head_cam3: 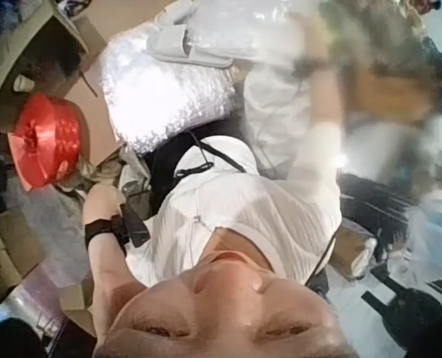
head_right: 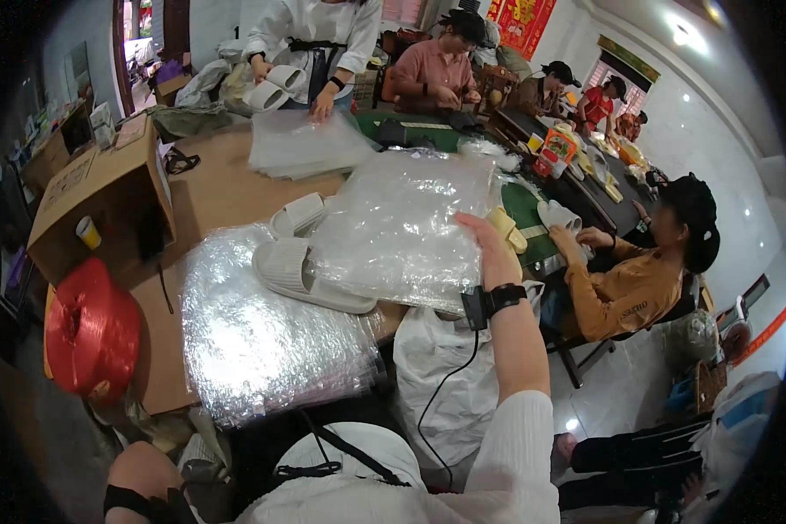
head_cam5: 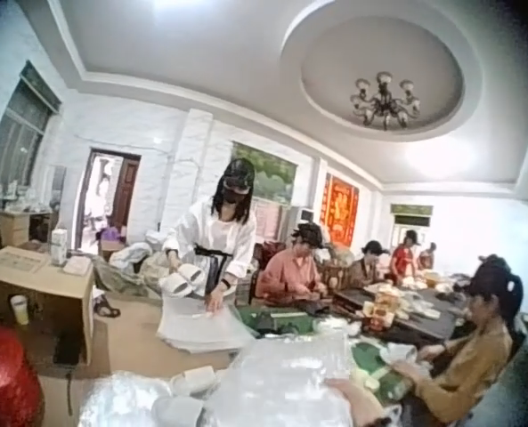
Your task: Packaging different pairs of slide sandals into plastic bags and placing them into a larger sack.
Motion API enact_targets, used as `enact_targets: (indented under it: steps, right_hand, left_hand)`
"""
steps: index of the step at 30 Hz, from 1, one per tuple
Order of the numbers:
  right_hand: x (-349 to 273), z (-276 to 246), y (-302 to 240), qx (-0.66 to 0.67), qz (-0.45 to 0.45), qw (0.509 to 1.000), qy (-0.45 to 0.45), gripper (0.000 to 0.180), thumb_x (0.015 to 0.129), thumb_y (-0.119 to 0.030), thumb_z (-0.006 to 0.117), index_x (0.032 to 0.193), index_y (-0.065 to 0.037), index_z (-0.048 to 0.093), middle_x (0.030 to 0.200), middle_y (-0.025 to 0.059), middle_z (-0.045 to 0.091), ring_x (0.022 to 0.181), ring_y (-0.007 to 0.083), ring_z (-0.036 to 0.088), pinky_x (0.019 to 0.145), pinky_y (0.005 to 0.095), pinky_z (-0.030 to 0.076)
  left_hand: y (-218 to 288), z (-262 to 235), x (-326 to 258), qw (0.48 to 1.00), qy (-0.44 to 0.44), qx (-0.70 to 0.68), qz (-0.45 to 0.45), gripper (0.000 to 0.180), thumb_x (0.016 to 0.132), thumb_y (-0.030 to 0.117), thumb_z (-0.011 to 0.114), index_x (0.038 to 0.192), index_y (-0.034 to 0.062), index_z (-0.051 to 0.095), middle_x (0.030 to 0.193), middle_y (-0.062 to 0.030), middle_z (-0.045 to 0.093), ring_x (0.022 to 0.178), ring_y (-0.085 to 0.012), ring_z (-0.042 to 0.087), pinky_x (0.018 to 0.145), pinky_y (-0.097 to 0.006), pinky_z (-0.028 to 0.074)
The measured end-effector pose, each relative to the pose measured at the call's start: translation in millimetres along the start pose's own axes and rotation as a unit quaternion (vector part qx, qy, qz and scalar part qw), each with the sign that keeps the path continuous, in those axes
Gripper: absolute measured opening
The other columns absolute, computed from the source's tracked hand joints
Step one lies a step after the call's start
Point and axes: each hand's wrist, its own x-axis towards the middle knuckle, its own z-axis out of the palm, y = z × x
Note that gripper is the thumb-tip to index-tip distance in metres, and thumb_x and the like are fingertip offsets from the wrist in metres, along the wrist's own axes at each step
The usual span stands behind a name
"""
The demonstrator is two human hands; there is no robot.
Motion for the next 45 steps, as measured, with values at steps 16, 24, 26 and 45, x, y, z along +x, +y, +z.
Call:
enact_targets:
  steps: [16, 24, 26, 45]
  right_hand:
    - [-116.7, 270.6, 7.1, 0.412, -0.019, 0.911, -0.028, 0.020, 0.094, -0.027, 0.065, 0.109, -0.013, 0.063, 0.107, 0.0013, 0.066, 0.097, 0.0185, 0.062, 0.082, 0.0383, 0.050]
    - [-150.0, 298.6, 149.2, 0.376, 0.147, 0.912, -0.074, 0.030, 0.097, -0.036, 0.061, 0.108, -0.008, 0.061, 0.105, 0.0046, 0.061, 0.094, 0.0185, 0.057, 0.079, 0.0311, 0.050]
    - [-134.6, 301.3, 205.4, 0.322, 0.160, 0.933, -0.018, 0.028, 0.096, -0.034, 0.063, 0.105, -0.007, 0.063, 0.103, 0.0040, 0.062, 0.092, 0.0176, 0.058, 0.077, 0.0305, 0.050]
    - [-193.5, 147.6, 134.1, -0.181, 0.018, 0.860, -0.477, 0.028, 0.090, -0.022, 0.071, 0.113, -0.005, 0.070, 0.101, 0.0020, 0.070, 0.095, 0.0091, 0.061, 0.085, 0.0279, 0.049]
  left_hand:
    - [-358.9, 424.7, 276.7, 0.718, -0.255, -0.176, -0.624, 0.071, 0.101, 0.043, 0.052, 0.149, -0.0029, 0.028, 0.139, -0.0110, 0.049, 0.124, -0.0182, 0.048, 0.104, -0.031, 0.039]
    - [-399.2, 424.1, 258.1, 0.733, 0.017, -0.327, -0.596, 0.080, 0.094, 0.065, 0.048, 0.141, 0.0007, 0.039, 0.133, -0.0094, 0.051, 0.119, -0.0193, 0.051, 0.100, -0.033, 0.042]
    - [-414.7, 409.9, 248.0, 0.699, 0.060, -0.297, -0.647, 0.069, 0.093, 0.060, 0.055, 0.127, 0.0002, 0.053, 0.118, -0.0087, 0.061, 0.107, -0.0180, 0.059, 0.092, -0.031, 0.047]
    - [-442.4, 364.4, 374.0, 0.779, 0.165, -0.243, -0.554, 0.034, 0.096, 0.021, 0.059, 0.123, 0.0010, 0.061, 0.111, -0.0038, 0.066, 0.101, -0.0088, 0.060, 0.082, -0.028, 0.050]
